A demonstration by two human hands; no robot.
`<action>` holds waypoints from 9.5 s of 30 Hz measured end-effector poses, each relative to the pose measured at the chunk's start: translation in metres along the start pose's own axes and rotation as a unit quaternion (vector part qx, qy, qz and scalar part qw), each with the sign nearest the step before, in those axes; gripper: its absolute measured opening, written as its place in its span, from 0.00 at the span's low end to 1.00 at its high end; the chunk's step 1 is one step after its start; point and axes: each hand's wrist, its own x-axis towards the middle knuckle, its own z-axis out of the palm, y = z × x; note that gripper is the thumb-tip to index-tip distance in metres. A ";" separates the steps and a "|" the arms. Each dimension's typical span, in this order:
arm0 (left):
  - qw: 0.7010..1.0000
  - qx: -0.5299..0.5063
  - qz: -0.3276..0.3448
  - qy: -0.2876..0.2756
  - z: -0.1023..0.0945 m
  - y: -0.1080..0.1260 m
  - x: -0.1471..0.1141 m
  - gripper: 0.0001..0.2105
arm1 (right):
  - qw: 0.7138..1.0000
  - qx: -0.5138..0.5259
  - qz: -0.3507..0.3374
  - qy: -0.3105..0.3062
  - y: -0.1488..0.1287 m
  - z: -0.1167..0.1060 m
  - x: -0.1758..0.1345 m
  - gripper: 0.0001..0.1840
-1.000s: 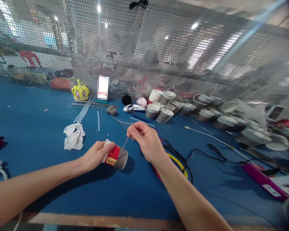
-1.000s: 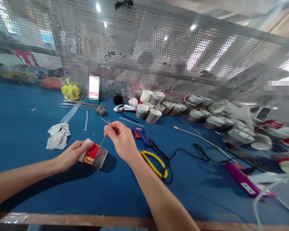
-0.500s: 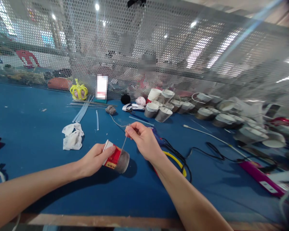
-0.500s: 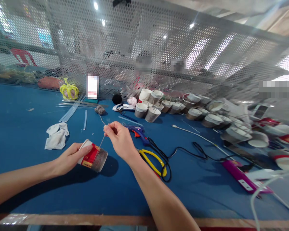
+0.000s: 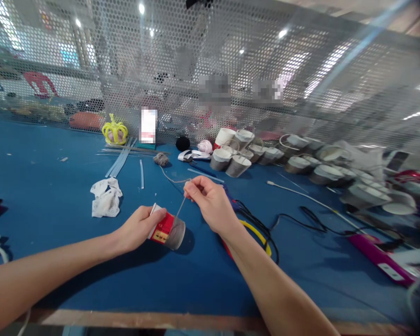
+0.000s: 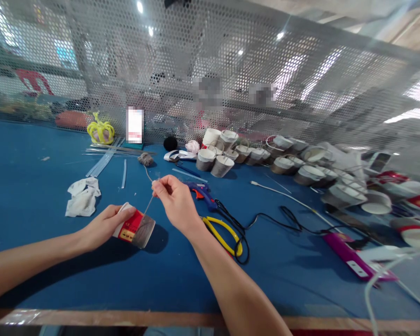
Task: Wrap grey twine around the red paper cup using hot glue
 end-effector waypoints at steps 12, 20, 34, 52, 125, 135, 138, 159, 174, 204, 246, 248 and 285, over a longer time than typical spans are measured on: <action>0.995 0.015 0.089 -0.047 0.002 0.003 -0.012 0.17 | 0.998 -0.048 0.028 -0.039 0.005 0.003 0.000 0.10; 0.988 0.052 0.137 -0.043 0.000 0.006 -0.019 0.18 | 0.993 -0.083 0.048 -0.067 0.005 0.006 -0.002 0.11; 0.969 0.128 0.211 -0.023 -0.006 -0.002 -0.018 0.18 | 0.984 -0.105 0.072 -0.127 0.004 0.014 -0.004 0.10; 0.986 -0.156 0.056 0.024 -0.003 -0.001 -0.010 0.17 | 0.969 0.006 0.195 -0.153 0.007 0.020 -0.002 0.11; 0.965 -0.235 0.051 0.107 -0.004 0.001 0.008 0.12 | 0.972 -0.216 -0.091 0.031 0.016 0.035 -0.019 0.07; 0.951 -0.280 0.015 0.126 -0.006 0.007 0.006 0.09 | 0.972 -0.217 -0.095 -0.008 0.012 0.033 -0.019 0.12; 0.951 -0.279 0.012 0.129 -0.005 0.009 0.006 0.09 | 0.971 -0.217 -0.101 -0.007 0.014 0.033 -0.019 0.12; 0.985 -0.107 0.114 0.066 -0.008 0.000 0.005 0.17 | 0.978 -0.198 -0.070 0.020 0.009 0.029 -0.018 0.05; 0.986 -0.068 0.141 0.057 -0.008 -0.001 0.004 0.17 | 0.984 -0.169 -0.058 0.013 0.009 0.028 -0.018 0.04; 0.989 -0.016 0.141 0.039 -0.013 -0.003 0.006 0.18 | 0.988 -0.151 -0.042 -0.008 0.011 0.027 -0.017 0.06; 0.984 0.054 0.151 -0.079 -0.021 -0.002 0.000 0.13 | 0.959 0.108 0.201 -0.167 0.014 0.014 -0.003 0.23; 0.981 0.073 0.162 -0.075 -0.021 -0.001 -0.001 0.13 | 0.955 0.125 0.185 -0.196 0.012 0.015 -0.005 0.21; 0.995 0.006 0.088 -0.041 -0.011 -0.001 -0.001 0.08 | 0.994 -0.104 -0.019 -0.012 0.017 0.024 -0.006 0.02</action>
